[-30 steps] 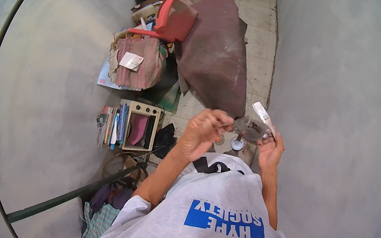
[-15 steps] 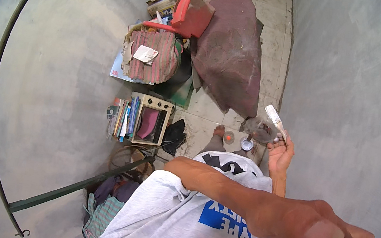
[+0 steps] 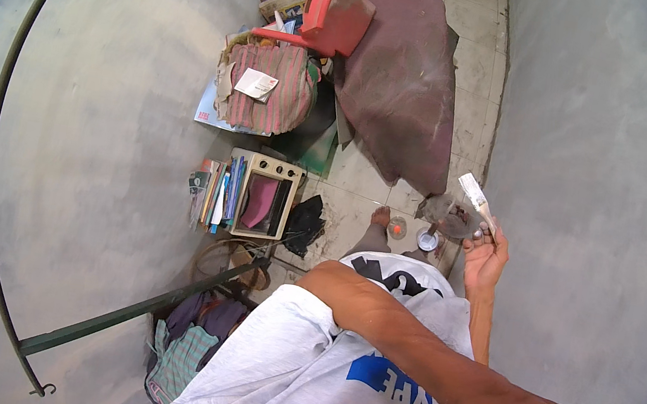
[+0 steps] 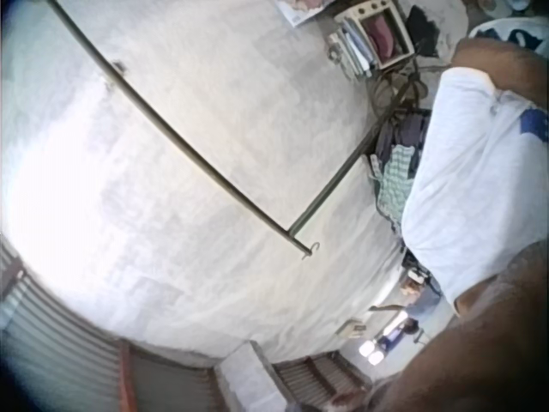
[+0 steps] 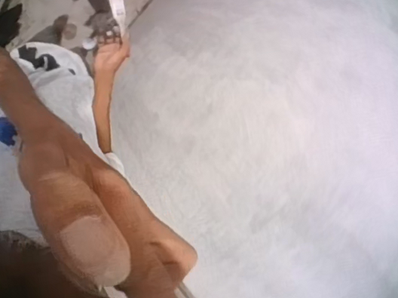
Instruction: The person paints a wooden door frame white using a paintbrush and a small paint can. They repeatedly dip the brush into the paint and apply it to the frame. Later, they sit on the floor and clean the paintbrush using water from a plastic bottle.
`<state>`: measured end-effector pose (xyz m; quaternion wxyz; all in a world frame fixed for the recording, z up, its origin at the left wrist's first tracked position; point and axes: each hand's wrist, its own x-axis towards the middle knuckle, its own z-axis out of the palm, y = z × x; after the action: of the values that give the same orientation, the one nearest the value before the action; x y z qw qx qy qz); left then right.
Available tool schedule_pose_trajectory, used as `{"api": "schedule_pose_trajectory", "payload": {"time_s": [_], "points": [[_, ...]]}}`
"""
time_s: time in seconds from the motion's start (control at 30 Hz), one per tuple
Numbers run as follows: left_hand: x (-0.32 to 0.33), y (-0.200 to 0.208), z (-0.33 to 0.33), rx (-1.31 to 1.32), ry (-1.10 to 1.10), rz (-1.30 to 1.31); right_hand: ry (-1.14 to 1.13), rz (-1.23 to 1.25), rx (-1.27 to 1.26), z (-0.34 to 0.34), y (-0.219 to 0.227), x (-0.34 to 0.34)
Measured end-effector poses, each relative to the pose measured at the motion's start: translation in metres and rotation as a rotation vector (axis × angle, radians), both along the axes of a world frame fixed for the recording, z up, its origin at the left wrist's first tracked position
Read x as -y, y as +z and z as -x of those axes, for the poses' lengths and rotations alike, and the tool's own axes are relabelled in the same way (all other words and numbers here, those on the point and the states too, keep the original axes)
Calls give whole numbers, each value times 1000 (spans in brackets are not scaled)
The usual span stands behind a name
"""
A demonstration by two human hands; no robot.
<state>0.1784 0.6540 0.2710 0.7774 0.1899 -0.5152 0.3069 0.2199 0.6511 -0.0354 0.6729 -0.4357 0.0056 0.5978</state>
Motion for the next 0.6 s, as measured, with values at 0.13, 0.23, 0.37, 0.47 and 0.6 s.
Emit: {"api": "schedule_pose_trajectory", "payload": {"time_s": [0.13, 0.23, 0.37, 0.47, 0.6], "points": [[-4, 3, -5, -6, -4, -34, 4, -3, 9, -2, 1, 1], [-22, -1, 9, -65, 58, -97, -25, 29, 3, -3, 0, 2], [-51, -25, 85, -499, 289, 71, -106, 86, 23, -5, -6, 5], [-73, -29, 129, -539, 423, 263, -155, 136, 49, -11, -18, 8], [-80, -12, 177, -458, 620, 403, -176, 180, 49, -24, -37, 15]]}}
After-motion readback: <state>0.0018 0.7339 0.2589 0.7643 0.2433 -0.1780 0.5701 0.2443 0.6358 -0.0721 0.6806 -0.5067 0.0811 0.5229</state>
